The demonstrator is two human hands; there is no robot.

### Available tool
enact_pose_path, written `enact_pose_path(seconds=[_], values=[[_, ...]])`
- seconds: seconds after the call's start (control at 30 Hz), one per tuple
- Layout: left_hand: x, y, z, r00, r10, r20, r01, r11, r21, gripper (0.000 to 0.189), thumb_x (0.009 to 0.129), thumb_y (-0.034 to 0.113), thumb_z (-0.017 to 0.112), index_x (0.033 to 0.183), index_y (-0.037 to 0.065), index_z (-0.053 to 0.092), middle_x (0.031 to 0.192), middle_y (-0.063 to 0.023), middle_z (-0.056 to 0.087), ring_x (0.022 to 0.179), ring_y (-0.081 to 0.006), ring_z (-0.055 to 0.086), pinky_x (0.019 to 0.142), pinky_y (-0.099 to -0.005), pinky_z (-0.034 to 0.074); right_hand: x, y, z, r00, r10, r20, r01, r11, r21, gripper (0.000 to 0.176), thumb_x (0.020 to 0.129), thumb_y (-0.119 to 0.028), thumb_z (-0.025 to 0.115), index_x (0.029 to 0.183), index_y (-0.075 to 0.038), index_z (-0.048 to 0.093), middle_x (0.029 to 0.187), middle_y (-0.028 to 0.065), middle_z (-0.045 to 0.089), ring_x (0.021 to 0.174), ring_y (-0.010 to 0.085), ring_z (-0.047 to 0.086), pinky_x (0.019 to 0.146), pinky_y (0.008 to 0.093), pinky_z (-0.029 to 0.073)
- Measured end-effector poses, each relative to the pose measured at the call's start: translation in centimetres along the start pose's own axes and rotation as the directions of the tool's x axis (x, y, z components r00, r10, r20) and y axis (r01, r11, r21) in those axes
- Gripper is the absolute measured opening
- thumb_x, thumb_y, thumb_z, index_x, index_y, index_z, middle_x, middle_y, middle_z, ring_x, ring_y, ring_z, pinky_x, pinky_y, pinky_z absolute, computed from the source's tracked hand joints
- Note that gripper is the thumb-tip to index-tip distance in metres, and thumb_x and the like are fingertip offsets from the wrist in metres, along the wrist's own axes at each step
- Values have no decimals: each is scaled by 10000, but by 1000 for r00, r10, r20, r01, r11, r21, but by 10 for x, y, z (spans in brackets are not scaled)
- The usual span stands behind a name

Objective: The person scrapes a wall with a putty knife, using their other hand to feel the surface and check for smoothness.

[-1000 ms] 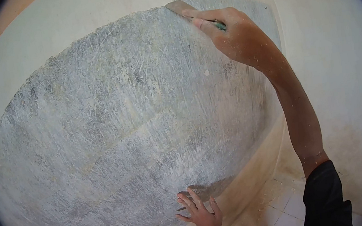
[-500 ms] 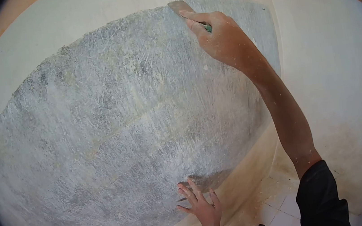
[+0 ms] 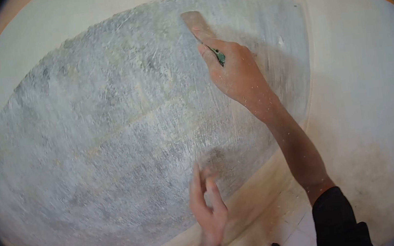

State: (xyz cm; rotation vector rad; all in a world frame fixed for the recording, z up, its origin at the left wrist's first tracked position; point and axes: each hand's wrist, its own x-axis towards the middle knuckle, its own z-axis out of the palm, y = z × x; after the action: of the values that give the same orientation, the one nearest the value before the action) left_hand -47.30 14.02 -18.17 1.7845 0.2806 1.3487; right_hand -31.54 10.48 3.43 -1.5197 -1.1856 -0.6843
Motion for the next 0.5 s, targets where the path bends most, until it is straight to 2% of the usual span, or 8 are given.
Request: enact_pose_path(seconds=[0.03, 0.2, 0.27, 0.33, 0.37, 0.4, 0.47, 0.5], values=[[24, 22, 2, 998, -35, 50, 43, 984, -175, 591, 1043, 346, 407, 1507, -1, 287, 1343, -207, 531, 1153, -253, 587, 824, -344, 525, -1, -1, 5, 1000, -22, -19, 23, 997, 67, 404, 991, -295, 547, 1351, -112, 568, 1008, 269, 685, 838, 284, 670, 843, 367, 502], [130, 97, 35, 990, 37, 137, -2, 969, -247, 666, 1049, 435, 323, 1525, -18, 214, 1400, -242, 467, 1153, -280, 578, 819, -351, 530, -2, 7, 6, 995, -2, 95, -11, 990, 142, 400, 990, -251, 538, 1359, -98, 561, 931, 206, 690, 767, 269, 662, 806, 376, 511], [158, 89, 49, 975, 221, 23, -221, 957, 187, 654, 1051, 424, 311, 1523, -18, 213, 1342, -289, 510, 1144, -339, 592, 804, -343, 531, 7, 30, 12, 994, -48, 103, 27, 980, 197, 408, 1001, -255, 524, 1373, -89, 545, 928, 200, 690, 773, 258, 647, 818, 355, 504], [162, 86, 59, 967, 254, -14, -236, 918, 318, 634, 1047, 397, 338, 1526, 0, 218, 1251, -295, 564, 1083, -356, 623, 782, -347, 534, 15, 49, 19, 936, -352, 3, 331, 881, 338, 420, 1023, -264, 484, 1407, -96, 509, 902, 187, 677, 773, 257, 605, 839, 338, 492], [160, 84, 64, 957, 287, -37, -245, 871, 427, 616, 1043, 371, 366, 1528, 19, 223, 1160, -301, 618, 1023, -374, 654, 760, -351, 536, 13, 53, 16, 936, -351, 20, 322, 877, 356, 420, 1023, -264, 484, 1407, -96, 509, 902, 187, 677, 773, 257, 605, 839, 338, 492], [158, 84, 67, 962, 268, -55, -219, 874, 433, 616, 1043, 371, 366, 1528, 19, 223, 1160, -301, 618, 1023, -374, 654, 760, -351, 536, 12, 57, 12, 940, -331, 80, 251, 832, 495, 430, 1012, -233, 504, 1422, -103, 493, 986, 190, 664, 857, 267, 608, 870, 328, 480], [157, 92, 67, 888, 443, -122, -261, 705, 659, 507, 1005, 273, 463, 1465, 65, 404, 805, -244, 653, 639, -320, 658, 527, -397, 500, 4, 65, 11, 932, -332, 149, 168, 756, 633, 448, 1002, -201, 523, 1437, -109, 477, 1069, 192, 652, 941, 276, 610, 902, 317, 467], [158, 102, 68, 881, 454, -135, -258, 699, 667, 507, 1005, 273, 463, 1465, 65, 404, 805, -244, 653, 639, -320, 658, 527, -397, 500, -4, 79, 13, 931, -366, -8, 319, 801, 507, 481, 974, -181, 565, 1440, -109, 476, 1176, 183, 607, 1056, 292, 573, 965, 342, 429]])
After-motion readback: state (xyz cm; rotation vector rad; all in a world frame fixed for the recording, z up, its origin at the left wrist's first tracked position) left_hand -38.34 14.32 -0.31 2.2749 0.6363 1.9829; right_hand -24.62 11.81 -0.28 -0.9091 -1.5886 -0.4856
